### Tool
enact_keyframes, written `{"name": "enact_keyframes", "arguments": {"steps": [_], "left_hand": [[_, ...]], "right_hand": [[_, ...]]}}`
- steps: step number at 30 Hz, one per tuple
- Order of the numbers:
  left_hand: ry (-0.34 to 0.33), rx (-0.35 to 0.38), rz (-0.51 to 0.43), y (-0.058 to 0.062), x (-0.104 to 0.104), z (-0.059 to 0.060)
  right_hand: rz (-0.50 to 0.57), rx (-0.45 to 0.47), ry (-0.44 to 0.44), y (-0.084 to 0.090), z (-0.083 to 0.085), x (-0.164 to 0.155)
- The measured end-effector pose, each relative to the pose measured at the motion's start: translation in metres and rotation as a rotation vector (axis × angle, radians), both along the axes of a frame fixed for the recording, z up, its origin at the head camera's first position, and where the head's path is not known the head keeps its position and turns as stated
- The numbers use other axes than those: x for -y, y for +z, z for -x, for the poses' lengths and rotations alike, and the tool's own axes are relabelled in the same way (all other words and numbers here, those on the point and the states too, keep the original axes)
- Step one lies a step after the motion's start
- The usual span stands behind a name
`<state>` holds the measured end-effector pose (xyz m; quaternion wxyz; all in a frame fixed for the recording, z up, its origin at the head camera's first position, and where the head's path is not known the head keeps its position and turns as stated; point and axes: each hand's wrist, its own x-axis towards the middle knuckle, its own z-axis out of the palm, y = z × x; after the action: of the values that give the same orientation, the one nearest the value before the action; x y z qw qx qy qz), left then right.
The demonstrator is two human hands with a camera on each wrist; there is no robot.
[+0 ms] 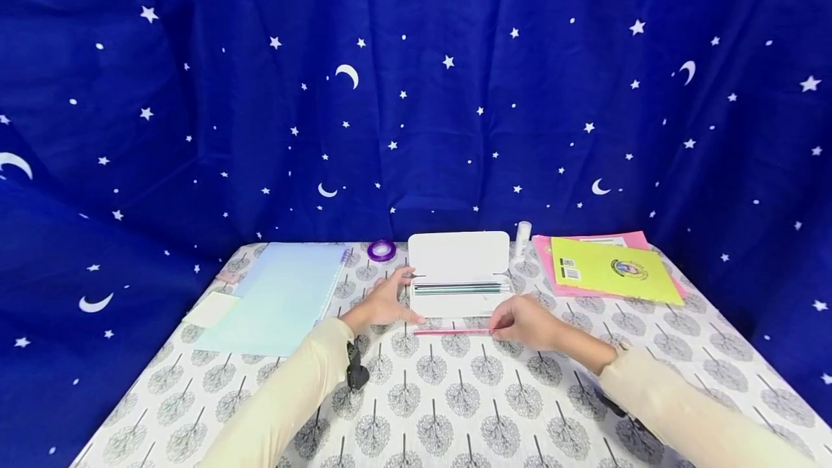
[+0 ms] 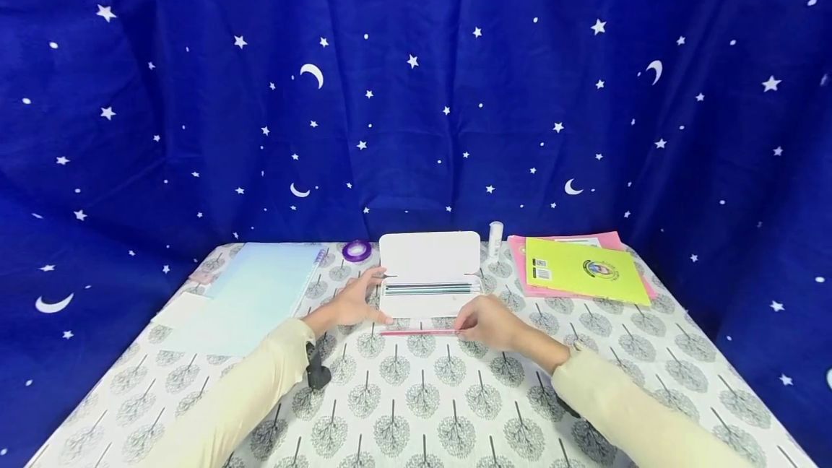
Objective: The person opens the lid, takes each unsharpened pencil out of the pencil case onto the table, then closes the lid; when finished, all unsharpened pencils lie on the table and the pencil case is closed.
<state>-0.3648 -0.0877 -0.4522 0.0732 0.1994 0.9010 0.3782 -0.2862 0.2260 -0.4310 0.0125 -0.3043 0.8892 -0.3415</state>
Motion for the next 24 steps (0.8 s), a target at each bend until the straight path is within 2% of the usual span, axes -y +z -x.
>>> {"name": "enact_keyframes", "arguments": {"steps": [4,15,24], "left_hand": [[0.003,0.001,0.005,-0.0005,0.0005,-0.0003],[-0.004,0.013,-0.008,-0.0017,0.0013,0.0016],[-0.003,0.019,-0.012,-0.0011,0.0021,-0.0007]], "right_hand": [[-0.01,-0.024,-0.003,-0.0003,-0.0003,0.0036],[0.005,0.024,0.001,0.0024,0.0018,0.0008],[-0.01,0.025,-0.011,0.0014,0.0031,0.0005]]}}
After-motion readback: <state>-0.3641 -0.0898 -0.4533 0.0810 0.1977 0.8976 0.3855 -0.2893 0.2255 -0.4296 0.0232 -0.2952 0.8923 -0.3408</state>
